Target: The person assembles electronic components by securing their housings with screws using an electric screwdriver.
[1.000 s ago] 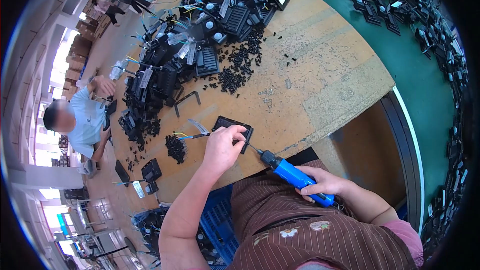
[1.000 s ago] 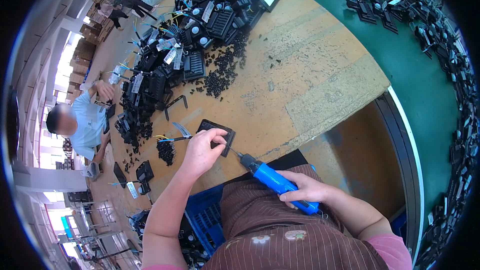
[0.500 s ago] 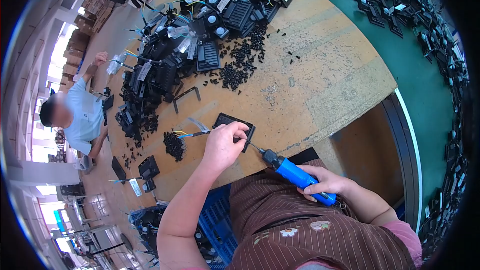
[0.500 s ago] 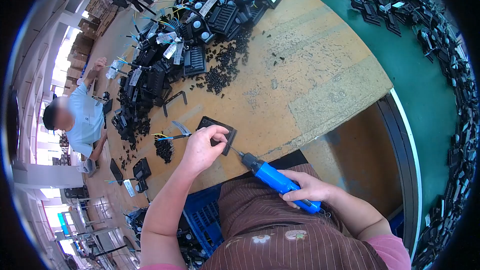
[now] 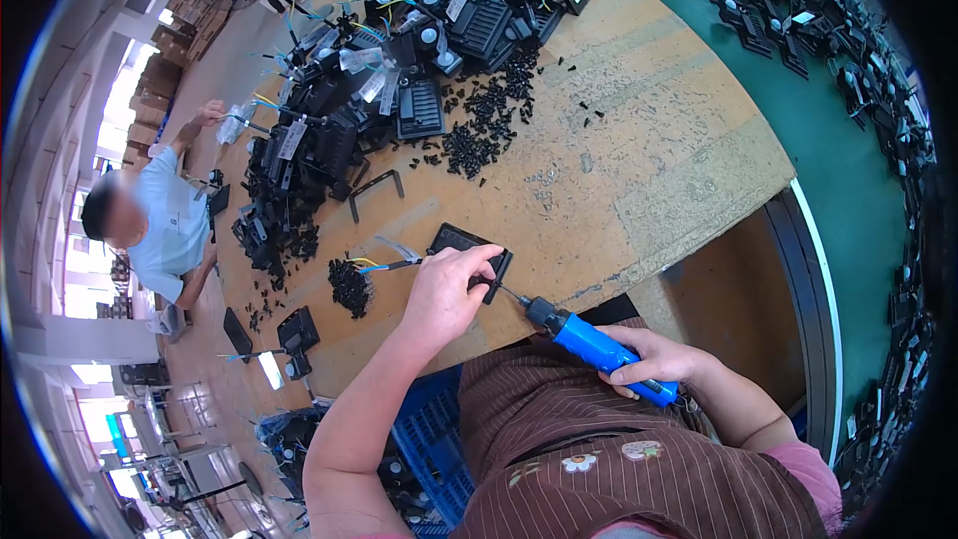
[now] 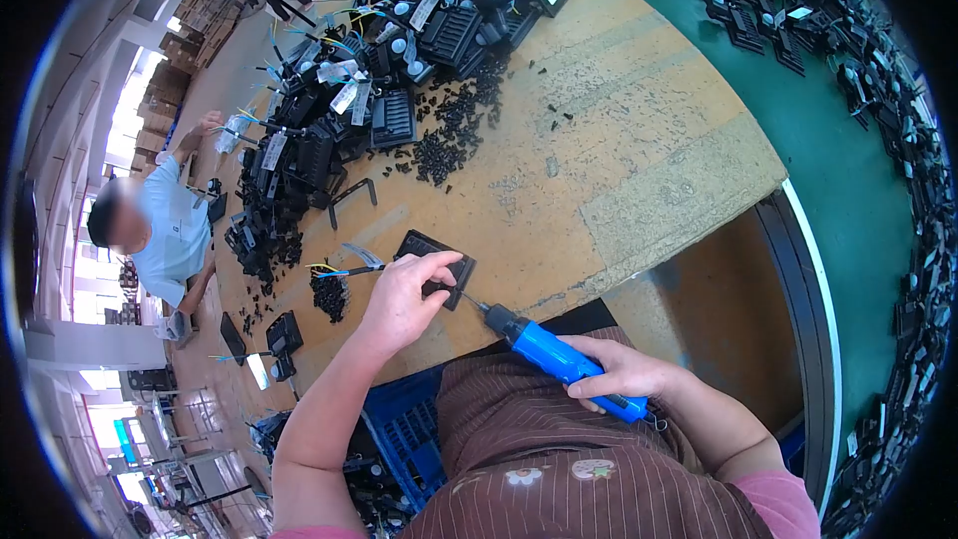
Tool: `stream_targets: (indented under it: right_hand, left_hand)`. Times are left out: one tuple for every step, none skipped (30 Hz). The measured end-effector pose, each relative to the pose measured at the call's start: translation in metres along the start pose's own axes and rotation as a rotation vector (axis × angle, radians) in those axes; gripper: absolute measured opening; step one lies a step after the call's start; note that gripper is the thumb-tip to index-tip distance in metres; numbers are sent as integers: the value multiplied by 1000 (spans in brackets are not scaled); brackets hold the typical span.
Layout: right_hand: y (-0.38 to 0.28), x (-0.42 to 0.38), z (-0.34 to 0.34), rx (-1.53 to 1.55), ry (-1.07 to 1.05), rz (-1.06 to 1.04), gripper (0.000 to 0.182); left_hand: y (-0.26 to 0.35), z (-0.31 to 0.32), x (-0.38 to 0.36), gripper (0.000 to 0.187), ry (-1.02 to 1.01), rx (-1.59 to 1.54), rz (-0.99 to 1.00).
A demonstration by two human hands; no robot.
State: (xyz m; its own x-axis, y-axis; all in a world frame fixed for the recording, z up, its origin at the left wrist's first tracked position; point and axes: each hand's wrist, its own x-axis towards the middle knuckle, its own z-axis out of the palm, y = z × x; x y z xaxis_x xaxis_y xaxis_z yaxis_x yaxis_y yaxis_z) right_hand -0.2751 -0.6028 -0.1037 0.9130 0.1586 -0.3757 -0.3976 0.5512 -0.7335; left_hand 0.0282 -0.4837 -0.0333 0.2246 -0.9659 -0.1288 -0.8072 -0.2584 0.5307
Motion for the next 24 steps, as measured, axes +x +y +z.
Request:
stream_targets:
  right_hand:
    - [-2, -1, 0, -8, 5, 6, 85]
    - [-4, -1, 0, -18, 9, 12, 85]
    - [-5, -1, 0, -39, 14, 13, 85]
    - [-6, -1, 0, -60, 18, 15, 85]
    - [-7, -1, 1, -81, 23, 17, 85]
    - [-8, -1, 1, -132, 38, 21, 86]
    - [-9, -1, 1, -182, 54, 25, 86]
    - [-10, -1, 1, -233, 70, 30, 86]
    - [-13, -1, 1, -234, 64, 52, 87]
    - [-17, -2, 1, -236, 59, 74, 87]
    - [-19, -2, 1, -237, 54, 97, 87]
    - [-18, -2, 0, -263, 63, 86, 88]
    - [-16, -1, 0, -291, 72, 74, 88]
    - [-16, -1, -1, -318, 80, 62, 88]
    - [-15, 0, -1, -328, 82, 63, 89]
    - [-15, 0, -2, -338, 83, 65, 89]
    - [-15, 1, -2, -347, 84, 66, 89]
    - [-17, 1, -1, -345, 85, 82, 89]
    - [-20, 1, 1, -344, 85, 97, 89]
    - [-22, 1, 2, -342, 87, 112, 89]
    - [-23, 0, 4, -344, 92, 113, 89]
    - [-24, 0, 5, -345, 98, 113, 89]
    - [-24, 0, 6, -346, 104, 115, 90]
    - [-23, 0, 5, -354, 102, 110, 89]
  left_hand:
    - [-2, -1, -1, 47, -5, 16, 30]
    - [-4, -1, -2, 48, -7, 22, 49]
    - [-6, -1, -2, 49, -9, 28, 68]
    - [-8, -1, -2, 50, -11, 34, 87]
    - [-8, -1, -2, 50, -25, 39, 91]
    - [-7, -2, -1, 50, -40, 44, 96]
    - [-7, -3, -1, 50, -54, 48, 101]
    - [-6, -4, -1, 51, -71, 35, 98]
    - [-5, -5, -1, 52, -88, 22, 96]
    - [-5, -6, 0, 52, -105, 9, 94]
    - [-5, -7, 0, 53, -118, 15, 113]
    - [-7, -7, 0, 53, -132, 21, 132]
    - [-8, -8, 0, 54, -144, 27, 150]
    - [-7, -11, 0, 55, -175, -4, 116]
    - [-5, -15, 0, 56, -207, -36, 82]
    - [-3, -18, 0, 57, -238, -68, 48]
    - [-5, -17, 0, 58, -218, -39, 74]
    - [-9, -14, -1, 59, -198, -9, 99]
    - [-12, -12, -1, 60, -178, 21, 125]
    - [-14, -11, -1, 61, -169, 54, 160]
    - [-15, -10, 0, 61, -160, 86, 196]
    - [-15, -11, 2, 62, -150, 118, 232]
    - [-14, -13, 3, 63, -184, 127, 209]
    - [-11, -18, 5, 63, -216, 138, 186]
